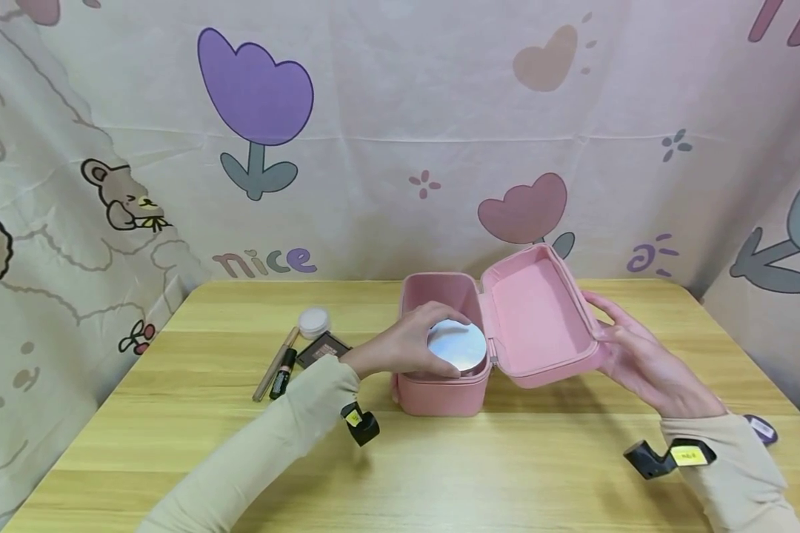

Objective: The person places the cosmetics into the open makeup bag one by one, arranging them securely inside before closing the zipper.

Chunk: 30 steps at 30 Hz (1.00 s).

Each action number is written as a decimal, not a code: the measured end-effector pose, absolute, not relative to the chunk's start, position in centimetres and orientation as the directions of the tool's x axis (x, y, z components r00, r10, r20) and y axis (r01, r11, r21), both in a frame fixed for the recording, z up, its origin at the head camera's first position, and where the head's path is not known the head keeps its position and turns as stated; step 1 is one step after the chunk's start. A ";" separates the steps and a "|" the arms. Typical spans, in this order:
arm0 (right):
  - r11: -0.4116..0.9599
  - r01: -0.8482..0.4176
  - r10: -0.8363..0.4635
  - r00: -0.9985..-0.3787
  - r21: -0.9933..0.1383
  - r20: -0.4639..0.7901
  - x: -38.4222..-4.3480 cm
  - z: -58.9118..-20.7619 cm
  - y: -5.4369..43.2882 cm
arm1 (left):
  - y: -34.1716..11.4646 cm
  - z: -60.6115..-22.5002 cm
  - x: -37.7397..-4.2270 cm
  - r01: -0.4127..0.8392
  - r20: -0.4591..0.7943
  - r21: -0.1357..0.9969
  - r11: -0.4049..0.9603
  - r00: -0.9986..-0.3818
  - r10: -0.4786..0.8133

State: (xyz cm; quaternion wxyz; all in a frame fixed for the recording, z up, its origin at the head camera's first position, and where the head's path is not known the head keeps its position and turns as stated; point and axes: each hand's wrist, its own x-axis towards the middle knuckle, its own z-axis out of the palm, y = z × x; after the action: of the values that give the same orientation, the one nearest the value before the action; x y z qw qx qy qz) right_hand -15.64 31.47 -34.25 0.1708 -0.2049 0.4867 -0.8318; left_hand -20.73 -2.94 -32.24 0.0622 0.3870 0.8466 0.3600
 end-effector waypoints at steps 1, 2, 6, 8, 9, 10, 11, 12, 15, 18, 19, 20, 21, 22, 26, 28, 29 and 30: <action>-0.471 0.086 -0.486 -0.856 -0.878 0.176 -15.6 -34.2 31.4 | -2.9 -32.2 -20.7 0.611 0.172 0.657 0.443 -0.693 0.700; -0.477 0.089 -0.488 -0.854 -0.874 0.180 -15.6 -34.2 31.4 | -2.9 -32.2 -20.7 0.610 0.170 0.656 0.444 -0.693 0.701; -0.497 0.095 -0.500 -0.844 -0.862 0.195 -15.6 -34.2 31.3 | -3.0 -32.3 -20.8 0.611 0.170 0.655 0.444 -0.692 0.702; -0.502 0.095 -0.504 -0.840 -0.860 0.201 -15.6 -34.2 31.2 | -3.0 -32.4 -20.8 0.611 0.170 0.656 0.443 -0.691 0.702; -0.499 0.093 -0.505 -0.839 -0.862 0.201 -15.6 -34.2 31.2 | -3.0 -32.4 -20.8 0.611 0.170 0.656 0.444 -0.692 0.702; -0.497 0.093 -0.506 -0.839 -0.863 0.201 -15.6 -34.2 31.2 | -3.0 -32.5 -20.8 0.612 0.172 0.655 0.443 -0.692 0.701; -0.494 0.092 -0.506 -0.839 -0.865 0.200 -15.6 -34.2 31.2 | -3.0 -32.4 -20.8 0.610 0.169 0.655 0.445 -0.693 0.701; -0.491 0.092 -0.506 -0.840 -0.867 0.198 -15.6 -34.2 31.2 | -3.0 -32.5 -20.9 0.611 0.169 0.655 0.445 -0.692 0.702; -0.489 0.093 -0.505 -0.841 -0.867 0.195 -15.6 -34.2 31.2 | -3.0 -32.4 -20.9 0.619 0.165 0.649 0.442 -0.682 0.713; -0.493 0.092 -0.502 -0.842 -0.865 0.196 -15.6 -34.2 31.3 | -3.2 -32.1 -21.0 0.647 0.131 0.632 0.427 -0.632 0.764; -0.494 0.091 -0.501 -0.843 -0.864 0.197 -15.6 -34.2 31.3 | -3.3 -32.0 -21.1 0.658 0.116 0.625 0.420 -0.611 0.783; -0.496 0.090 -0.500 -0.843 -0.864 0.199 -15.6 -34.2 31.3 | -3.4 -31.9 -21.1 0.663 0.096 0.623 0.415 -0.592 0.800; -0.497 0.090 -0.500 -0.843 -0.863 0.200 -15.6 -34.3 31.3 | -3.4 -31.8 -21.1 0.663 0.074 0.625 0.411 -0.575 0.815; -0.499 0.089 -0.500 -0.842 -0.862 0.203 -15.6 -34.3 31.3 | -3.5 -31.7 -21.1 0.666 0.058 0.626 0.407 -0.560 0.827; -0.509 0.092 -0.508 -0.835 -0.856 0.212 -15.6 -34.3 31.3 | -3.6 -31.6 -21.2 0.644 0.054 0.663 0.381 -0.548 0.835; -0.509 0.092 -0.508 -0.835 -0.856 0.212 -15.6 -34.3 31.3 | -3.6 -31.7 -21.2 0.642 0.073 0.677 0.360 -0.546 0.835; -0.506 0.091 -0.508 -0.835 -0.858 0.211 -15.6 -34.4 31.3 | -3.6 -31.8 -21.2 0.640 0.081 0.682 0.353 -0.546 0.834; -0.504 0.090 -0.506 -0.837 -0.859 0.209 -15.6 -34.3 31.3 | -3.6 -31.8 -21.2 0.642 0.089 0.684 0.347 -0.546 0.833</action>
State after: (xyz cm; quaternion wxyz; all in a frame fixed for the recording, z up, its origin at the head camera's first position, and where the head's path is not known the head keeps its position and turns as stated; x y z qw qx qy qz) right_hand -15.64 31.33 -34.35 0.1778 -0.2236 0.4653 -0.8378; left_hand -21.21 -3.63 -31.79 0.1389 0.4559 0.8089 0.3442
